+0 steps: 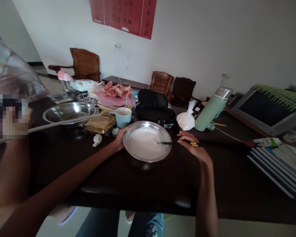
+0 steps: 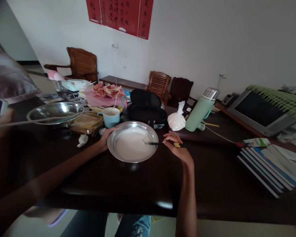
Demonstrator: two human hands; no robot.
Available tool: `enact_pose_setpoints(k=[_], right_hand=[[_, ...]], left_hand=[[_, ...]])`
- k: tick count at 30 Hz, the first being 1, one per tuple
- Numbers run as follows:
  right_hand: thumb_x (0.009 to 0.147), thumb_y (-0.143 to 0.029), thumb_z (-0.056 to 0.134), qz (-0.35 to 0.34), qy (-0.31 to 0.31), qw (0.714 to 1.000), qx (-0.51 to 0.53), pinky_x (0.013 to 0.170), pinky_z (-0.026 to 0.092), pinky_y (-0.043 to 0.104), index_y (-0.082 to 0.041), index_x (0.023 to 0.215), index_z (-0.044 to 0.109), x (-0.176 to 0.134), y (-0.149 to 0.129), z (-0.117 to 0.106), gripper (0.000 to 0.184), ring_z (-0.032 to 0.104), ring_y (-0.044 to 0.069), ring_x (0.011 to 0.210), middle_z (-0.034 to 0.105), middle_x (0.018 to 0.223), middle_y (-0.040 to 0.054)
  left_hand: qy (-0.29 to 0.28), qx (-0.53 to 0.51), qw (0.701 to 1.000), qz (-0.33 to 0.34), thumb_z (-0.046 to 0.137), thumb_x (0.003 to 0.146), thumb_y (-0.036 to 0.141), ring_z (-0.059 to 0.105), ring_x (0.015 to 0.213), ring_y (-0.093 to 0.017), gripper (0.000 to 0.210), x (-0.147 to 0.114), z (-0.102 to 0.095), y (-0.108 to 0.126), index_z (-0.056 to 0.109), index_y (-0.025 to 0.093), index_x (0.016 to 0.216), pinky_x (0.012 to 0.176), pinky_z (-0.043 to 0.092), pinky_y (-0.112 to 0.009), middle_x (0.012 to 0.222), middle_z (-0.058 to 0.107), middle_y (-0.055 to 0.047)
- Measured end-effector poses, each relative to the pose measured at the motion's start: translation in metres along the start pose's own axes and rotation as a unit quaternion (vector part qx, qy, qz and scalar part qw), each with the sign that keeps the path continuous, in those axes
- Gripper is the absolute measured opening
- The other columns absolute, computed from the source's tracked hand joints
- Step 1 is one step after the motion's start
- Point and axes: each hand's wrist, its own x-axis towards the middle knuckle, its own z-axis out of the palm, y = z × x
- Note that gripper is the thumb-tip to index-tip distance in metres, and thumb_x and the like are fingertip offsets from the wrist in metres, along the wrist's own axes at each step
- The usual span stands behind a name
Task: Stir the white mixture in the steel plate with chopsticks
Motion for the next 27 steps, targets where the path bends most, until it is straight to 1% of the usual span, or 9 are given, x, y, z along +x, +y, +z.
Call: enact_pose_setpoints(k=[2,5,8,10,14,17,19,23,27], right_hand=[[0.090,-0.054,0.075,-0.008,-0.077,0.997,0.023,0.124,0.041,0.058,-0.030,0.078,0.078,0.000,-0.007,-0.004,0.027,0.058,0.034,0.144,0.080,0.120,0.0059],[0.089,-0.054,0.077,-0.022,-0.149,0.988,0.043,0.122,0.045,0.053,-0.030,0.079,0.079,0.004,-0.020,0.026,0.026,0.060,0.032,0.142,0.081,0.121,0.0054],[0.090,-0.048,0.077,-0.032,-0.096,0.995,0.023,0.124,0.042,0.056,-0.031,0.086,0.081,0.010,-0.024,0.066,0.019,0.062,0.032,0.140,0.079,0.124,0.0055],[0.091,-0.046,0.076,-0.028,-0.034,0.999,0.000,0.127,0.036,0.060,-0.032,0.089,0.081,0.011,-0.019,0.075,0.014,0.057,0.034,0.145,0.078,0.125,0.0051],[0.091,-0.052,0.074,-0.006,0.037,0.999,-0.011,0.126,0.035,0.065,-0.032,0.084,0.078,0.006,-0.005,0.038,0.022,0.056,0.036,0.144,0.079,0.120,0.0056],[0.091,-0.054,0.075,-0.012,-0.019,1.000,0.010,0.127,0.035,0.063,-0.030,0.078,0.077,0.000,-0.004,0.005,0.027,0.053,0.036,0.147,0.079,0.122,0.0067],[0.090,-0.054,0.076,-0.014,-0.077,0.996,0.031,0.127,0.037,0.061,-0.029,0.077,0.077,0.000,-0.009,0.002,0.028,0.052,0.035,0.150,0.080,0.123,0.0070],[0.090,-0.052,0.076,-0.018,-0.127,0.990,0.065,0.125,0.041,0.057,-0.030,0.082,0.079,0.006,-0.017,0.044,0.024,0.060,0.033,0.141,0.080,0.120,0.0062],[0.088,-0.047,0.077,0.003,-0.017,1.000,0.010,0.127,0.034,0.062,-0.032,0.087,0.081,0.010,-0.015,0.081,0.015,0.056,0.036,0.144,0.079,0.122,0.0067]], left_hand=[[-0.001,-0.001,1.000,0.000,0.064,0.087,0.017,0.066,0.051,-0.019,0.015,0.000,0.000,0.000,0.078,0.011,0.090,0.059,0.054,-0.027,0.062,0.073,-0.003],[-0.007,-0.007,1.000,0.011,0.068,0.082,0.015,0.067,0.052,-0.020,0.018,0.003,-0.002,-0.001,0.079,0.013,0.096,0.061,0.055,-0.028,0.062,0.074,-0.003],[-0.026,-0.001,1.000,0.012,0.073,0.080,0.018,0.068,0.054,-0.020,0.019,0.009,-0.007,-0.002,0.079,0.014,0.097,0.060,0.056,-0.027,0.066,0.076,-0.003],[-0.034,0.007,0.999,0.012,0.075,0.081,0.020,0.069,0.055,-0.019,0.016,0.012,-0.010,-0.003,0.077,0.014,0.096,0.059,0.056,-0.027,0.066,0.075,-0.003],[-0.016,0.014,1.000,-0.003,0.069,0.086,0.022,0.067,0.052,-0.019,0.008,0.013,-0.011,-0.003,0.074,0.015,0.088,0.056,0.054,-0.026,0.062,0.073,-0.003],[0.000,0.006,1.000,-0.005,0.066,0.087,0.019,0.065,0.050,-0.019,0.010,0.010,-0.008,-0.003,0.074,0.015,0.087,0.055,0.053,-0.026,0.059,0.072,-0.004],[0.009,0.002,1.000,-0.002,0.066,0.085,0.017,0.063,0.048,-0.019,0.010,0.008,-0.006,-0.002,0.076,0.015,0.089,0.054,0.052,-0.027,0.057,0.071,-0.003],[0.013,-0.002,1.000,-0.002,0.064,0.086,0.015,0.064,0.050,-0.020,0.015,0.005,-0.003,-0.001,0.078,0.012,0.088,0.057,0.053,-0.028,0.059,0.072,-0.004],[0.013,0.000,1.000,-0.003,0.064,0.087,0.015,0.064,0.050,-0.019,0.014,0.004,-0.002,0.000,0.077,0.012,0.089,0.058,0.054,-0.027,0.060,0.073,-0.004]])
